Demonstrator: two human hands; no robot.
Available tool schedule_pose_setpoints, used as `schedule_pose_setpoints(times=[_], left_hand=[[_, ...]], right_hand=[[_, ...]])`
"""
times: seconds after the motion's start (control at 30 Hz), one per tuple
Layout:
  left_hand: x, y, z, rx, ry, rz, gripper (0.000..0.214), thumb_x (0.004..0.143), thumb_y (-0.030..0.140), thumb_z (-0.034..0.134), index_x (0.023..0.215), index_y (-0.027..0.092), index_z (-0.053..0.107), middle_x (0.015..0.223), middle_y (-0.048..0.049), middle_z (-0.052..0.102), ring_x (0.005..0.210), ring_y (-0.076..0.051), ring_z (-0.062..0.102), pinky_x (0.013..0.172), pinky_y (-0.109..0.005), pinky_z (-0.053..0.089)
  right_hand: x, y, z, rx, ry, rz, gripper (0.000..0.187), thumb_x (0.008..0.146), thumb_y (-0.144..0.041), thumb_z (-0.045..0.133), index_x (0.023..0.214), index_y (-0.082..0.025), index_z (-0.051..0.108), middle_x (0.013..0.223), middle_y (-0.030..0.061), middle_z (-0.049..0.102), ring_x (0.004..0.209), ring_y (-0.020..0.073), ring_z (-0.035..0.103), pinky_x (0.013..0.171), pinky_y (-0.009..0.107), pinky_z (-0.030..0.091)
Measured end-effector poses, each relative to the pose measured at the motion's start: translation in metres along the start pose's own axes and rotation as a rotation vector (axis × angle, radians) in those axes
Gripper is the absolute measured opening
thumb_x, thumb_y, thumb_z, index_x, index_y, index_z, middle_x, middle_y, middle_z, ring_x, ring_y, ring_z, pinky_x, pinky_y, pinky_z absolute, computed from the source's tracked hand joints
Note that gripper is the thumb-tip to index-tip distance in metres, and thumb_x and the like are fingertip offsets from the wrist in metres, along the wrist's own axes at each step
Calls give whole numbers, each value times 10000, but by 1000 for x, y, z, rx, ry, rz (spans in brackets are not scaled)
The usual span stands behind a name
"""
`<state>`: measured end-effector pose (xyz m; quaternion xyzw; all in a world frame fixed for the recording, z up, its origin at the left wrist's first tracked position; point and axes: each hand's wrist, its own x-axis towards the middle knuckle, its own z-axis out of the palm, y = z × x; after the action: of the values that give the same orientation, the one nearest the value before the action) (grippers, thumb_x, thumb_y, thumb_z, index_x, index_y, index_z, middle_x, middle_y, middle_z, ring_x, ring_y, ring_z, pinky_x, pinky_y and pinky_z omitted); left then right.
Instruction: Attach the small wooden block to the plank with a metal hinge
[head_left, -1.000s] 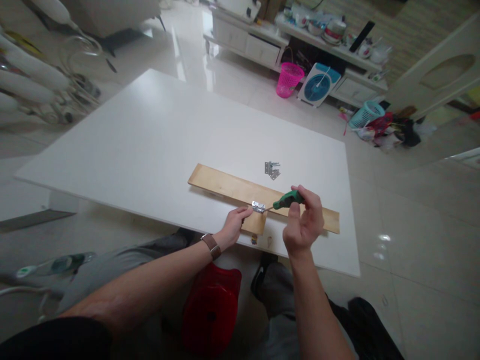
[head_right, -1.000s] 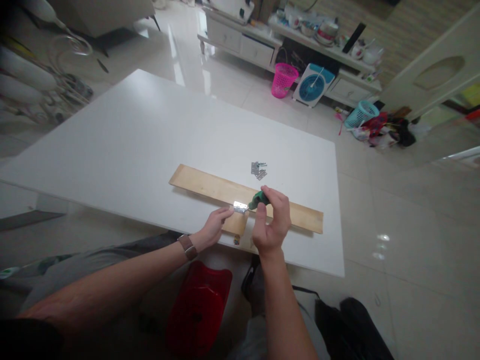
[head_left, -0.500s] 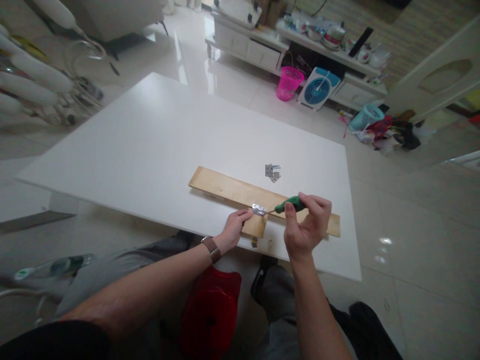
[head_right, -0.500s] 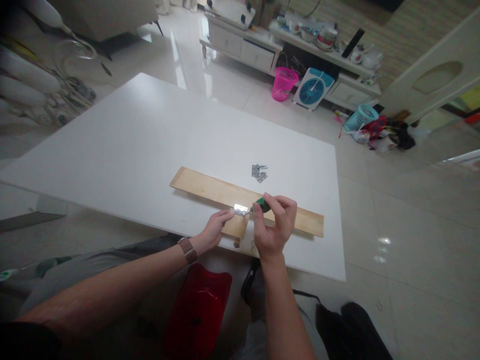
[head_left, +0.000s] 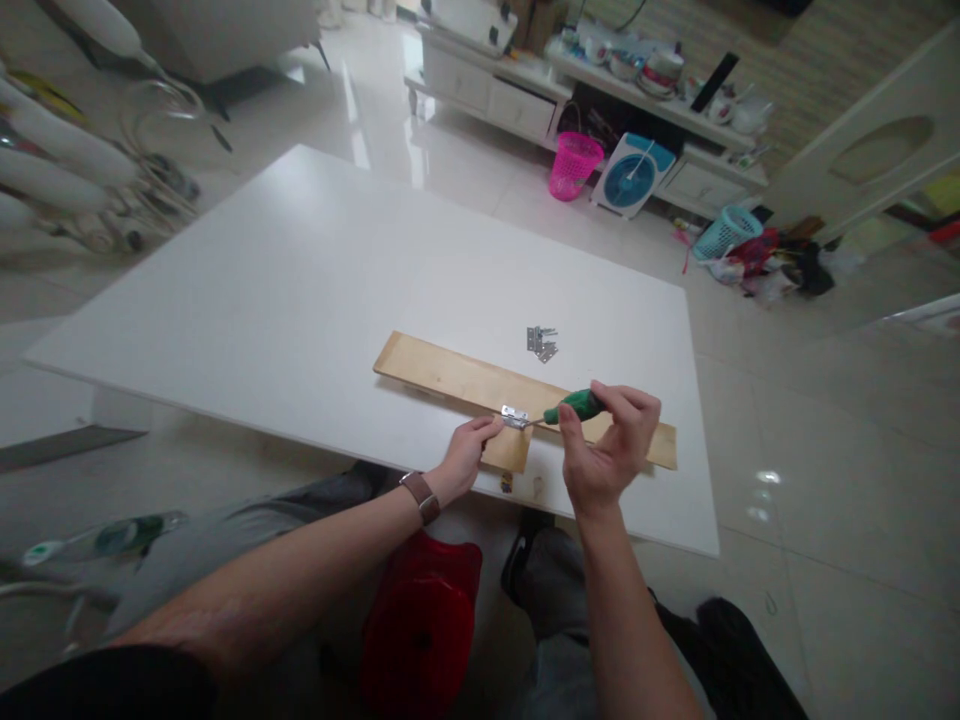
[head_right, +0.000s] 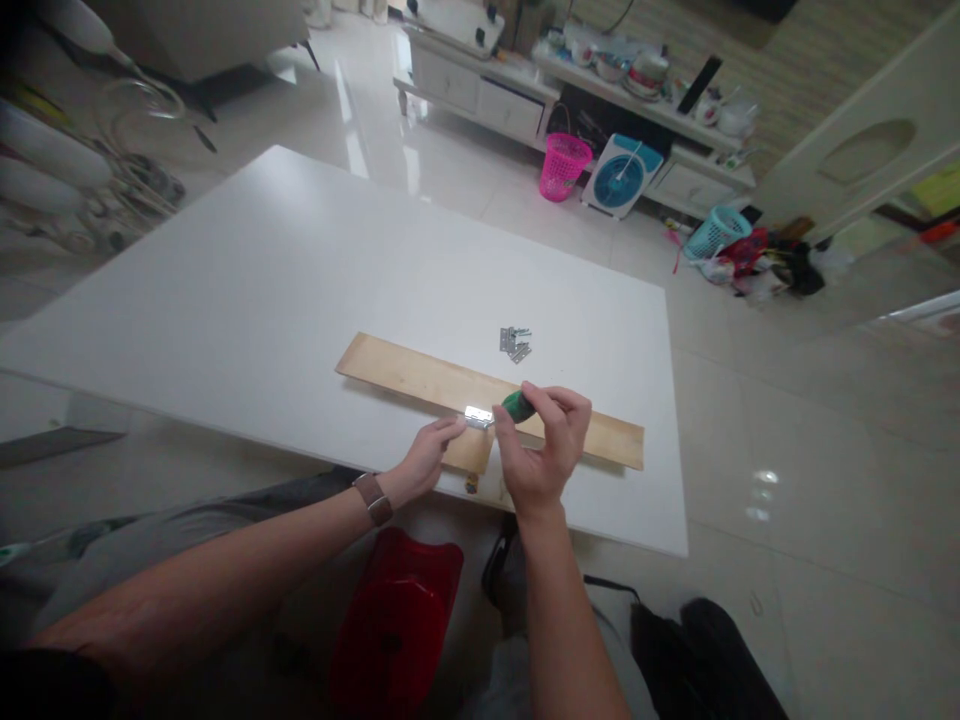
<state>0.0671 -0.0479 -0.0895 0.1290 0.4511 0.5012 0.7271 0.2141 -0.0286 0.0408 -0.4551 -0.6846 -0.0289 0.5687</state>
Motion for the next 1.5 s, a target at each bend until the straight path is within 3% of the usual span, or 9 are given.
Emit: schedule_pose_setpoints(times=[0.17, 0.33, 0.4, 0.57, 0.8, 1.0, 1.2, 1.4, 1.5], left_hand=[[0, 0, 0, 8, 20, -12, 385, 632, 454, 977, 817, 161, 809, 886, -82, 773, 827, -214, 650, 753, -313, 472], [0, 1, 0, 3, 7, -5, 367, 640, 431, 972, 839, 165, 816, 887, -83, 778, 846, -226, 662, 777, -322, 482], [-1, 2, 1, -4, 10, -5, 355, 635, 415, 972, 836, 168, 817, 899, -79, 782, 842, -222, 661, 776, -322, 480], [-1, 2, 1, -15, 17, -23, 358, 625, 408, 975, 830, 162, 813, 899, -73, 781, 828, -210, 651, 760, -315, 472], [0, 1, 1, -3, 12, 26, 341, 635, 390, 967, 841, 163, 818, 972, -78, 790, 915, -218, 664, 832, -314, 490], [1, 0, -1, -8, 7, 7, 329, 641, 384, 961, 836, 166, 811, 941, -76, 784, 885, -221, 664, 808, -320, 493], [0, 1, -1, -17, -6, 22, 339, 654, 371, 958, 870, 151, 818, 973, -89, 790, 919, -226, 674, 835, -320, 500], [0, 1, 0, -17, 2, 1, 339, 633, 386, 965, 833, 158, 812, 928, -77, 775, 881, -222, 659, 803, -322, 495], [-1, 2, 0, -22, 9, 11, 347, 622, 385, 971, 835, 159, 815, 956, -81, 782, 909, -226, 665, 826, -321, 499]], right_hand=[[-2, 2, 4, 106, -43, 13, 404, 1008, -200, 568, 1392, -297, 643, 1218, 79, 710, 1136, 227, 709, 884, 430, 631], [-1, 0, 2, 17, 13, -7, 330, 942, -208, 727, 1252, -315, 693, 1067, 21, 620, 964, 175, 685, 792, 357, 612], [0, -1, 1, -11, 7, 1, 322, 937, -241, 740, 1249, -304, 694, 1070, 27, 608, 981, 186, 682, 813, 380, 617], [-3, -1, 3, 106, -69, 9, 434, 1030, -206, 507, 1438, -290, 626, 1266, 94, 696, 1206, 248, 691, 976, 502, 619], [0, 0, 5, 64, 37, -27, 412, 889, -185, 803, 1263, -318, 694, 1067, 7, 633, 1000, 167, 653, 835, 336, 581], [-2, 2, 6, 161, -15, -6, 396, 1012, -184, 558, 1385, -284, 643, 1221, 78, 704, 1163, 232, 700, 921, 440, 613], [-1, 0, 4, 42, 32, -36, 368, 900, -191, 785, 1237, -303, 687, 1049, 13, 623, 979, 178, 658, 791, 346, 592], [-6, 2, 7, 146, -11, 0, 346, 1011, -213, 515, 1338, -282, 604, 1266, 94, 683, 1196, 266, 707, 935, 520, 624], [-5, 1, 7, 146, -11, -25, 378, 990, -179, 578, 1347, -300, 603, 1194, 65, 692, 1127, 243, 723, 897, 469, 627]])
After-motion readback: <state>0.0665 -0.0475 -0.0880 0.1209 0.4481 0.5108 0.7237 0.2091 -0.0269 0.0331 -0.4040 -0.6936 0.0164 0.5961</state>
